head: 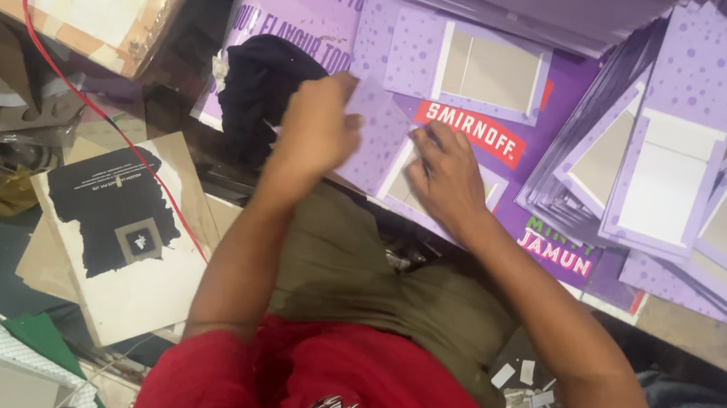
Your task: The person sits on the floor and repeatedly inserts a small white card into a purple printed paper sleeve, then stacks the completed packs. The person handles stacks of purple sleeves and white cards, placing finished units into a growing pile.
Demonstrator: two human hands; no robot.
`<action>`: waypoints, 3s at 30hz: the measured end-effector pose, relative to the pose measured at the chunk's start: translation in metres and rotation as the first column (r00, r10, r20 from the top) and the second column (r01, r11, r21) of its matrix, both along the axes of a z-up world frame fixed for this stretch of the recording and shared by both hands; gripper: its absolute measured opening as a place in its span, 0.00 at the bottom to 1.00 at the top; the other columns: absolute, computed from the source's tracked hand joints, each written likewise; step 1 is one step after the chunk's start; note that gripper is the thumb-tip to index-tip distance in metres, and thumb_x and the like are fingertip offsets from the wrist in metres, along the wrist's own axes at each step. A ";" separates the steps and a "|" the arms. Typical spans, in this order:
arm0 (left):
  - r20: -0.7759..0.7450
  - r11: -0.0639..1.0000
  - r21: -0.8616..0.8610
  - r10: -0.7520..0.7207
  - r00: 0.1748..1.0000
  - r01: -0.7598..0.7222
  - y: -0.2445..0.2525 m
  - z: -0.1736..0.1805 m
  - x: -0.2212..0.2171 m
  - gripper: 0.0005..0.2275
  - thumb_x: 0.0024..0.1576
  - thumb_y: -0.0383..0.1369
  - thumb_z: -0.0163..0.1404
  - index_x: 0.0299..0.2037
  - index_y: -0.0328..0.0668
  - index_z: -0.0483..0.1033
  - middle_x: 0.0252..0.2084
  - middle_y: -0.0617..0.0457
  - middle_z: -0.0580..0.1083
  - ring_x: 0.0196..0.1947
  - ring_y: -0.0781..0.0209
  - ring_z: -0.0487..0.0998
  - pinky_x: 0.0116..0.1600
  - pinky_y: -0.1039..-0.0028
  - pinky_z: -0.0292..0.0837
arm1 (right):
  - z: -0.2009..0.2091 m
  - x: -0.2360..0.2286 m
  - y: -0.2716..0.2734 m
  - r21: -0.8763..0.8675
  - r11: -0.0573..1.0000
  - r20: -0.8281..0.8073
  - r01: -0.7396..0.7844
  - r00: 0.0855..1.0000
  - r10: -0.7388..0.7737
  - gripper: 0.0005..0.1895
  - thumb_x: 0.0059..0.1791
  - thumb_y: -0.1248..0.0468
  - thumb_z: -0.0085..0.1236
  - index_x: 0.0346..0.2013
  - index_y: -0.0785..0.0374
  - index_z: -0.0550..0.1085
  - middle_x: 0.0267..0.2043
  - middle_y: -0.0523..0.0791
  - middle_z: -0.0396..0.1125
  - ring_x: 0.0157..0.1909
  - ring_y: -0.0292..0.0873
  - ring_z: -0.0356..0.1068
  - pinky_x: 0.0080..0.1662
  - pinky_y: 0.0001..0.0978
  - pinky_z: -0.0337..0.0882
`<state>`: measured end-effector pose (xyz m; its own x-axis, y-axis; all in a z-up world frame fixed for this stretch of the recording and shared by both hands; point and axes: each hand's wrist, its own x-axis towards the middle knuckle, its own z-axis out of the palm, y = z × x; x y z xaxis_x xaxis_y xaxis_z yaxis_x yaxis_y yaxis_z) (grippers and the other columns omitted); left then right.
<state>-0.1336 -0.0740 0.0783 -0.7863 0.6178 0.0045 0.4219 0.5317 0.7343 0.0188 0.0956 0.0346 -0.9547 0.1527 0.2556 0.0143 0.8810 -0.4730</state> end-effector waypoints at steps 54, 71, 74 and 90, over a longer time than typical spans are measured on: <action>0.306 0.995 -0.013 0.093 0.947 -0.094 -0.020 -0.069 -0.035 0.16 0.44 0.30 0.66 0.42 0.37 0.80 0.30 0.46 0.79 0.33 0.53 0.82 0.39 0.66 0.74 | -0.013 0.021 0.003 -0.034 0.935 0.062 -0.352 0.933 0.354 0.17 0.47 0.67 0.60 0.51 0.65 0.77 0.50 0.50 0.70 0.46 0.53 0.69 0.49 0.43 0.71; 0.202 0.969 0.246 -0.072 0.977 0.021 0.001 -0.021 -0.016 0.12 0.43 0.24 0.59 0.38 0.31 0.77 0.27 0.40 0.76 0.30 0.43 0.80 0.36 0.63 0.74 | -0.012 0.001 0.017 0.022 0.850 0.054 -0.525 0.850 0.524 0.19 0.43 0.64 0.60 0.46 0.70 0.77 0.49 0.52 0.71 0.46 0.54 0.70 0.49 0.45 0.71; 0.112 0.980 0.185 -0.097 0.989 0.075 0.014 -0.006 0.008 0.12 0.43 0.24 0.54 0.37 0.30 0.75 0.30 0.35 0.76 0.35 0.33 0.80 0.39 0.56 0.73 | -0.015 0.004 0.019 0.029 0.829 0.055 -0.558 0.829 0.556 0.22 0.41 0.61 0.61 0.47 0.71 0.77 0.49 0.53 0.70 0.47 0.54 0.70 0.50 0.46 0.71; 0.093 0.979 0.205 -0.016 0.996 -0.004 -0.001 -0.030 -0.006 0.12 0.42 0.26 0.59 0.35 0.31 0.75 0.25 0.36 0.73 0.28 0.38 0.79 0.36 0.58 0.73 | -0.004 -0.004 0.019 0.069 0.772 0.092 -0.631 0.775 0.625 0.18 0.43 0.62 0.59 0.46 0.65 0.78 0.48 0.45 0.71 0.44 0.48 0.68 0.48 0.43 0.69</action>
<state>-0.1396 -0.0745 0.0480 -0.7856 0.6160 0.0578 0.3485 0.3633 0.8641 0.0151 0.1141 0.0310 -0.8434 -0.5074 0.1764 -0.5319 0.7423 -0.4076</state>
